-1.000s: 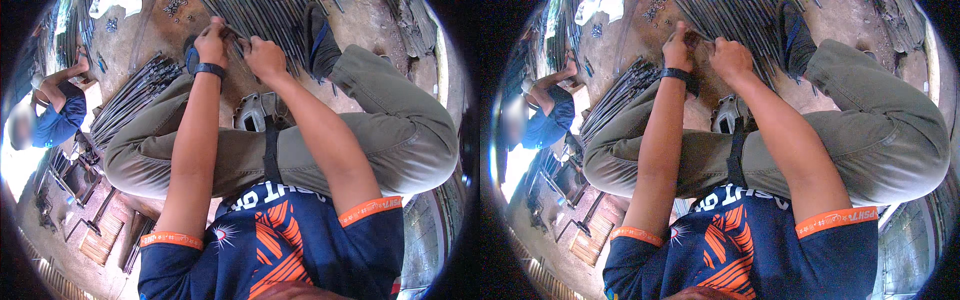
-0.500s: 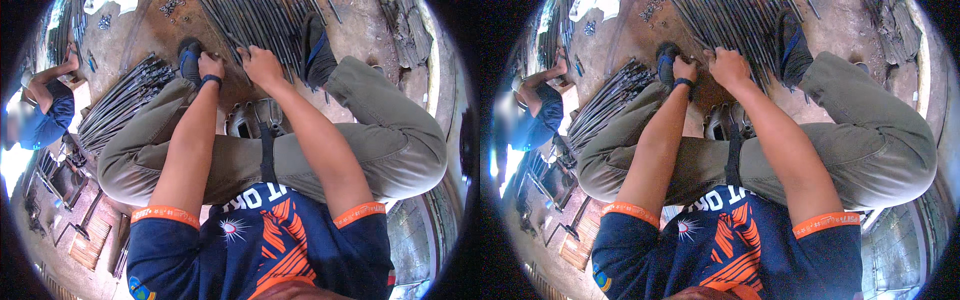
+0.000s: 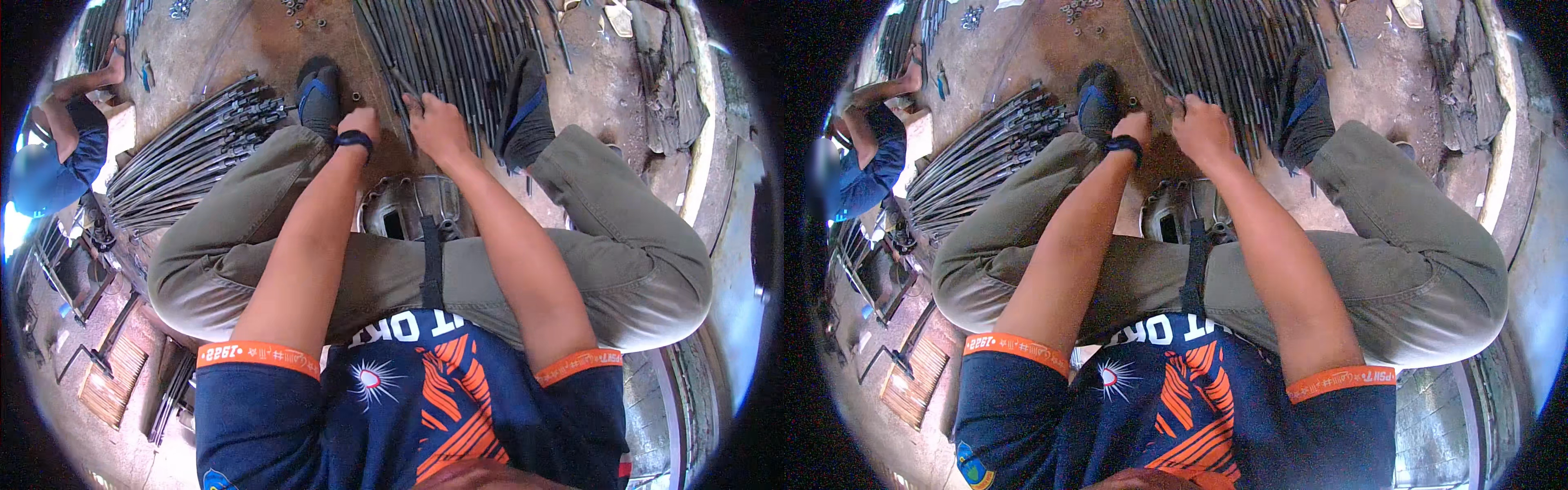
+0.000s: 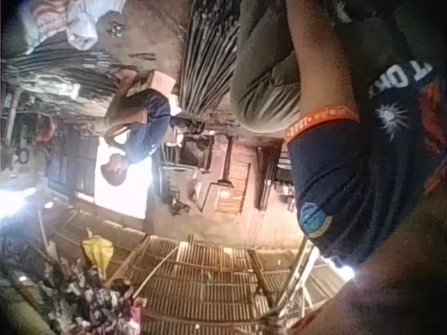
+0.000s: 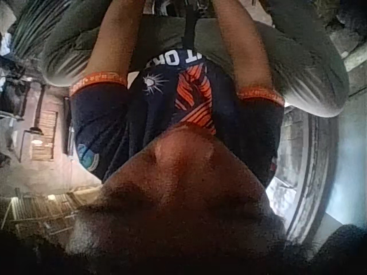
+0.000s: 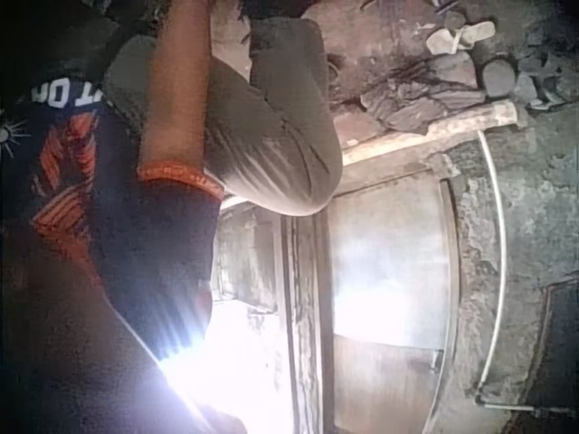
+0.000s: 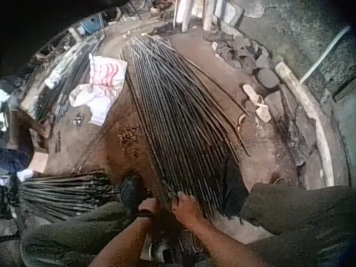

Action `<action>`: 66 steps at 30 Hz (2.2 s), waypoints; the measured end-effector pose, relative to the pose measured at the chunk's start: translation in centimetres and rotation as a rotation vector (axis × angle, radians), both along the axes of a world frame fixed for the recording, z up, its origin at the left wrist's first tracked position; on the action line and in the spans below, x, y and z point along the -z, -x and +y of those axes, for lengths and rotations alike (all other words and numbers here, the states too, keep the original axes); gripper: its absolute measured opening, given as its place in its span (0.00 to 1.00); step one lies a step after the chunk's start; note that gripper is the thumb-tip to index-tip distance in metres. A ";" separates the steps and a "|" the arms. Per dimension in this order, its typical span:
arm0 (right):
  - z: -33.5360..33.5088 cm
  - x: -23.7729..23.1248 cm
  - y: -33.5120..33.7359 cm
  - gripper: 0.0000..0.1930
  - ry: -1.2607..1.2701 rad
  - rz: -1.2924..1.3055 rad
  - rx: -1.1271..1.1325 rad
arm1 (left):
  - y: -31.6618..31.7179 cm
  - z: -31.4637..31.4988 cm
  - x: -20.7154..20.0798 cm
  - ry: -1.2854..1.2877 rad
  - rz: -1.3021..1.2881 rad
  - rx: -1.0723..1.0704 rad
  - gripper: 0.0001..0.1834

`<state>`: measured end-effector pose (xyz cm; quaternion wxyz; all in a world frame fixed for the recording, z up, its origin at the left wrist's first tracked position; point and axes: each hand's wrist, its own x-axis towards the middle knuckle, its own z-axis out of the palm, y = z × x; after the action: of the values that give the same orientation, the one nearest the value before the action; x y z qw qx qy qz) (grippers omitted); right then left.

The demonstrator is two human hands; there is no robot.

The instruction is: The person is threading metal rings onto long metal rods while sitting in a workshop.

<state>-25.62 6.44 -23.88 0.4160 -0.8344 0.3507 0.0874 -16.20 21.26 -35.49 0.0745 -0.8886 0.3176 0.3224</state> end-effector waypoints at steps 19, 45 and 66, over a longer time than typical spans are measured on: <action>-1.3 -0.9 0.8 0.20 -0.064 -0.043 0.032 | -2.9 -7.3 -9.7 1.022 1.080 -1.504 0.08; -2.0 -1.4 0.8 0.20 -0.106 -0.018 0.042 | -3.0 -8.9 -12.7 1.001 0.947 -1.188 0.10; -2.4 -1.2 0.8 0.17 -0.075 -0.023 0.059 | -1.2 -9.8 -12.8 1.157 0.640 -1.176 0.14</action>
<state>-26.38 4.05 -22.65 0.4534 -0.8085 0.3669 0.0787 -15.02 11.51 -22.65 -0.6572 -0.6736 -0.0716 0.3305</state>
